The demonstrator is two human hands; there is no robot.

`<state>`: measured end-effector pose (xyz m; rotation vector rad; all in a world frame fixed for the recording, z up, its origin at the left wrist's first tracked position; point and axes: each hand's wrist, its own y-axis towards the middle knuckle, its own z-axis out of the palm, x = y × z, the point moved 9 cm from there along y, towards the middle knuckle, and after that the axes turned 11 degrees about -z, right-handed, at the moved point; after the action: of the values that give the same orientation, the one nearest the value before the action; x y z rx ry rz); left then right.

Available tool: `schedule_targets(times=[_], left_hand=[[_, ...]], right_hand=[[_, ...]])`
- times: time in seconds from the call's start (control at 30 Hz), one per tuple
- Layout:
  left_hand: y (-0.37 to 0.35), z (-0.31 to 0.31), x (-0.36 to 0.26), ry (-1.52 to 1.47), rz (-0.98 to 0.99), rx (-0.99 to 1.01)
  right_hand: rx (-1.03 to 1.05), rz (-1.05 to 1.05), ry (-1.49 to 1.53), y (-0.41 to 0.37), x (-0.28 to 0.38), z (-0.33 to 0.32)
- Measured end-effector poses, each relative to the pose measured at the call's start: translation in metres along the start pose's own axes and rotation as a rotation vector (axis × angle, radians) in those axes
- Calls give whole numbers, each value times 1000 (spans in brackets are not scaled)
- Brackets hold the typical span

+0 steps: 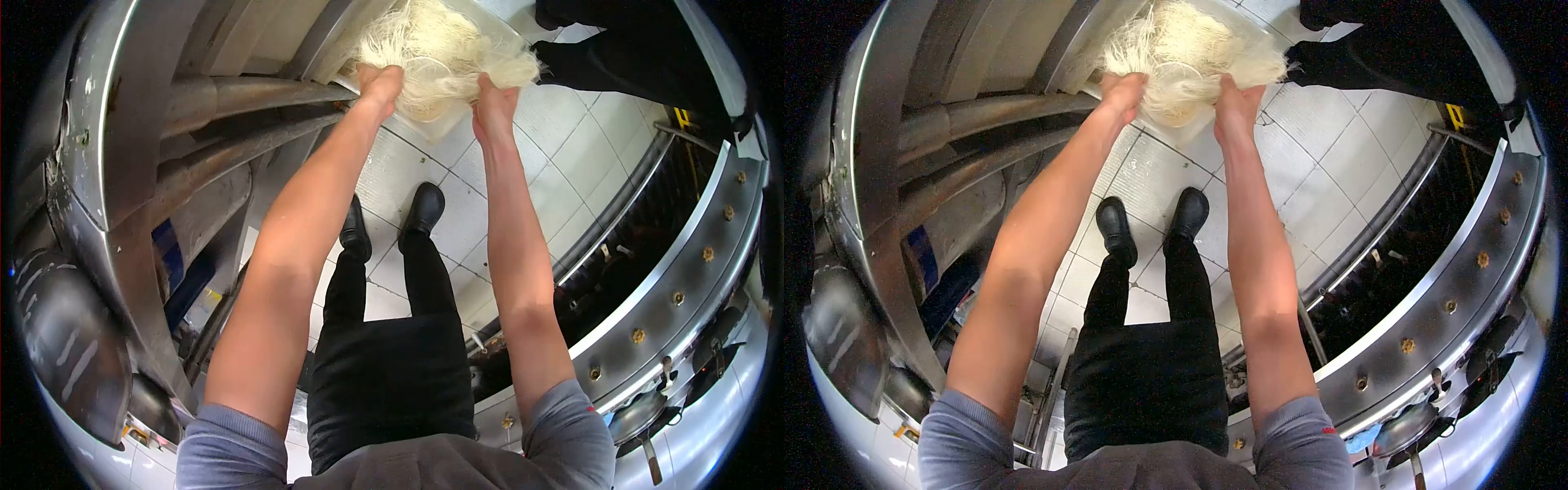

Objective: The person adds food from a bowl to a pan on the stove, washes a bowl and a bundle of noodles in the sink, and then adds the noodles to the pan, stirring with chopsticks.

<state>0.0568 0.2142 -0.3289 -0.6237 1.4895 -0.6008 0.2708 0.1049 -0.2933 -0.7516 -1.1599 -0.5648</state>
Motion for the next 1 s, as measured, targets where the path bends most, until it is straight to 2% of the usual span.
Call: schedule_targets(times=[0.1,0.2,0.3,0.4,0.5,0.6,0.67,0.73,0.8,0.87,0.93,1.0], left_hand=[[3,-8,7,283,-126,-242],[26,-14,16,286,-56,-313],[33,-19,6,583,-120,-480],[29,2,-13,862,-129,-368],[87,52,20,1045,-85,-56],[29,67,-19,973,-58,91],[43,32,-10,339,-182,80],[59,-4,10,133,-243,-179],[65,-36,25,341,-241,-680],[141,-31,35,982,-96,-406],[153,-26,53,770,-161,-199],[153,-18,75,-274,-396,-98]], right_hand=[[-200,-136,-41,-3,14,-29],[-326,-185,50,-3,31,-65],[-283,-1,108,-15,42,-79],[-180,85,83,-34,46,-78],[-89,90,-23,-45,35,-69],[7,39,-107,-49,20,-54],[56,-25,-127,-50,18,-41],[104,-47,-124,-51,13,-29],[141,-48,-131,-53,8,-17],[170,-26,-162,-56,5,-11],[197,-19,-210,-60,3,-11],[221,-16,-254,-59,0,-14]])
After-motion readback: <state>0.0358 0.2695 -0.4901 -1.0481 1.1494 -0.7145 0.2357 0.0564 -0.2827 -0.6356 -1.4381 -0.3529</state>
